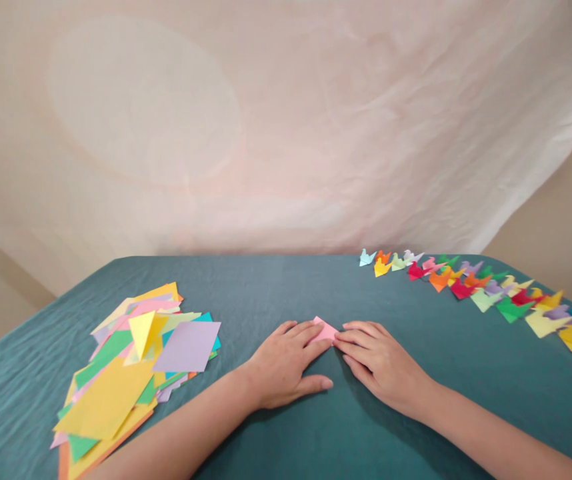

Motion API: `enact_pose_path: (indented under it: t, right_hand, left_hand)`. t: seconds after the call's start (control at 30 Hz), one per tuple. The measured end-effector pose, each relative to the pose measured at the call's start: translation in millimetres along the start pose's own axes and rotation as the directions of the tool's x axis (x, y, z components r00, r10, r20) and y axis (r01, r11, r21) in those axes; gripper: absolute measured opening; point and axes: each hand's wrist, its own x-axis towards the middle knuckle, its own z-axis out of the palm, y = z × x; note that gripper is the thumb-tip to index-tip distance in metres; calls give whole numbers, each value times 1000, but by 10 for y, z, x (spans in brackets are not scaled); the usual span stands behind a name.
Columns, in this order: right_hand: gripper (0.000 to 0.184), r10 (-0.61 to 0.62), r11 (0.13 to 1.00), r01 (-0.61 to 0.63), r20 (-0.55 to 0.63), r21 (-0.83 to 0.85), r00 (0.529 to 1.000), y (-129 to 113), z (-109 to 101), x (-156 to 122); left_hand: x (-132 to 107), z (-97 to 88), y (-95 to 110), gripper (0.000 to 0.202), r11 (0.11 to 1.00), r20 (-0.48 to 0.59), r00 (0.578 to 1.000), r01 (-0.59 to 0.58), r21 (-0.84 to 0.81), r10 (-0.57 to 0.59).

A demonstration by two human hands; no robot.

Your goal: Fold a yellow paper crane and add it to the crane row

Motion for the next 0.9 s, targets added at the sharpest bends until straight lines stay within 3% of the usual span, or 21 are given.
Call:
enact_pose_path:
  t: [0.43,0.9]
  right_hand:
    - [26,9,1000,-9,6,-19,1000,-39,-1,17]
    - [25,20,1000,-20,34,6,999,-10,29,-2]
  left_hand:
    - [-36,-74,-1,57,991,1,1000,17,135,-17]
    - [-118,-271,106,45,966,41,988,135,222,-148]
